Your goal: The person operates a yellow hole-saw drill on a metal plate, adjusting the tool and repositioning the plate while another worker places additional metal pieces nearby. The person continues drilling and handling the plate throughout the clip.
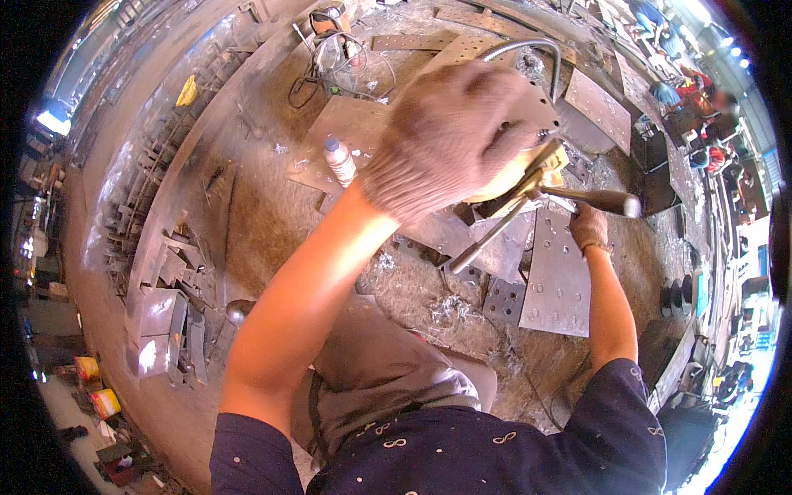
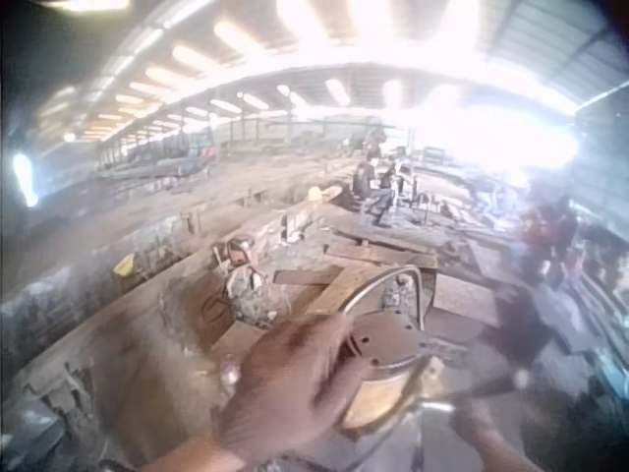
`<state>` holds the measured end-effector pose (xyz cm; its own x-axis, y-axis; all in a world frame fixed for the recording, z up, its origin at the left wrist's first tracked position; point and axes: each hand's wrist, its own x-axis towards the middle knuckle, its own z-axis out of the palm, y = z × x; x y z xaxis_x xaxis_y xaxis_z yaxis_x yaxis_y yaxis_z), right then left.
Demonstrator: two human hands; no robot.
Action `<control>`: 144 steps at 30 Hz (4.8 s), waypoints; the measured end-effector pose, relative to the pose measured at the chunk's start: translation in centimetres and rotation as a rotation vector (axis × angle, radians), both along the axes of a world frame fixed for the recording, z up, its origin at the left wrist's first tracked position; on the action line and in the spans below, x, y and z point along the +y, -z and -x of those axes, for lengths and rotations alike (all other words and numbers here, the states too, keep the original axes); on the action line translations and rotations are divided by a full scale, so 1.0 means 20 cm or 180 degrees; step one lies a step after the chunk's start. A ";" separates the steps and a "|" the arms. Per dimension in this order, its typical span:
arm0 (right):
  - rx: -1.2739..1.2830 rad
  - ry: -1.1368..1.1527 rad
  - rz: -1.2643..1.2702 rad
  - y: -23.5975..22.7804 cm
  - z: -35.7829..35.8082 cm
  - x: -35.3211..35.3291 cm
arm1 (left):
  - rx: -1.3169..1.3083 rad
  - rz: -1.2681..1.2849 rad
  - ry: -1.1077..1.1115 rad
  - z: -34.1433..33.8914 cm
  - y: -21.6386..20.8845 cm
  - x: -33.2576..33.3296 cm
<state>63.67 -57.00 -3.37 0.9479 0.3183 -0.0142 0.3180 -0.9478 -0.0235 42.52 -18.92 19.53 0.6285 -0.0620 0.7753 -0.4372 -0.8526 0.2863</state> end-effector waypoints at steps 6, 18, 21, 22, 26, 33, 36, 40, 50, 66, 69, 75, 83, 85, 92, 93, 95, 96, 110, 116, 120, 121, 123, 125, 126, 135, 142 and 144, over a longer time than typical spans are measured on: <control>-0.0626 -0.0074 -0.0078 -0.16 0.08 -0.03 | 0.1155 -0.0804 -0.0975 -0.31 0.02 -0.18; -0.1054 -0.0316 -0.0431 -0.01 0.49 -0.07 | 0.1910 -0.0372 -0.0641 -0.35 -0.09 -0.08; -0.0835 -0.0343 -0.0191 -0.01 0.20 -0.17 | 0.1465 -0.0895 -0.1304 -0.22 -0.02 -0.27; -0.0778 -0.0369 -0.0114 -0.03 0.13 -0.17 | 0.1660 -0.0851 -0.1347 -0.15 -0.03 -0.33; -0.0244 -0.0249 -0.0159 -0.15 -0.03 0.20 | 0.1843 -0.0656 -0.1794 0.04 -0.08 -0.45; -0.0512 -0.0214 -0.0008 -0.21 -0.08 0.30 | 0.2030 -0.0200 -0.1708 0.01 -0.06 -0.26; -0.0862 -0.0222 -0.0112 -0.17 0.08 0.34 | 0.2242 -0.0051 -0.1267 -0.02 -0.09 0.03; -0.1010 -0.0119 -0.0234 -0.02 0.43 0.28 | 0.2126 0.0127 -0.0332 -0.12 -0.05 0.32; -0.0421 0.0233 -0.0276 0.04 0.40 0.33 | 0.1754 0.0372 -0.0912 0.09 -0.03 0.07; -0.0278 0.0792 -0.0493 -0.01 0.75 0.53 | 0.1717 0.0404 -0.0494 0.09 0.01 0.34; -0.0363 0.0623 -0.0354 0.03 0.64 0.46 | 0.1751 0.0673 -0.0527 0.11 0.01 0.26; -0.0237 0.0395 -0.0665 0.00 0.39 0.52 | 0.1217 0.0181 -0.1414 0.20 0.08 0.16; -0.0476 0.0344 -0.1064 0.08 0.59 0.52 | 0.1404 0.0458 -0.0722 0.16 0.06 0.31; -0.0470 0.0605 -0.1077 0.06 0.65 0.55 | 0.1393 0.0363 -0.0670 0.14 0.04 0.32; -0.1118 0.0601 -0.1698 0.32 0.90 0.76 | 0.1460 0.0475 -0.0720 0.17 0.06 0.29; -0.1141 0.0259 -0.2586 0.31 1.05 0.88 | 0.1433 0.0398 -0.0836 0.19 0.05 0.31; 0.0399 -0.0306 -0.3405 0.47 1.22 0.92 | 0.1353 0.0280 -0.0872 0.16 0.04 0.26; 0.1570 -0.0206 -0.2976 0.39 1.39 1.08 | 0.1458 0.0281 -0.0913 0.22 0.07 0.32; -0.0201 -0.0428 -0.0924 0.17 0.54 0.32 | 0.1455 0.0402 -0.0962 0.20 0.19 0.25; -0.0796 -0.0872 -0.0770 -0.01 0.42 0.28 | 0.1417 0.0363 -0.1245 0.21 0.23 0.20; -0.0959 -0.0686 -0.0681 0.00 0.55 0.27 | 0.1532 0.0463 -0.0815 0.20 0.20 0.27; -0.0989 -0.0639 -0.0642 0.02 0.59 0.26 | 0.1554 0.0489 -0.0710 0.20 0.20 0.29; -0.0786 -0.0446 -0.0753 -0.01 0.66 0.31 | 0.1683 0.0557 -0.0616 0.20 0.20 0.33; -0.0895 -0.0485 -0.0711 0.01 0.67 0.29 | 0.1851 0.0651 -0.0510 0.18 0.18 0.33; -0.0867 -0.0577 -0.0727 0.00 0.65 0.29 | 0.1812 0.0560 -0.0674 0.19 0.19 0.31; -0.0642 -0.0583 -0.0590 -0.10 0.45 0.28 | 0.1423 0.0341 -0.1173 0.23 0.23 0.19; -0.1226 -0.0810 -0.0660 -0.05 0.53 0.25 | 0.1485 0.0500 -0.0861 0.19 0.25 0.26; -0.0977 -0.0771 -0.0598 -0.06 0.47 0.24 | 0.1428 0.0411 -0.0985 0.20 0.25 0.23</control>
<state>54.27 -52.13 -2.17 0.7967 0.5023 0.3361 0.5499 -0.8332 -0.0581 38.47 -14.24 14.58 0.8724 0.2557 0.4166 0.0167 -0.8674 0.4973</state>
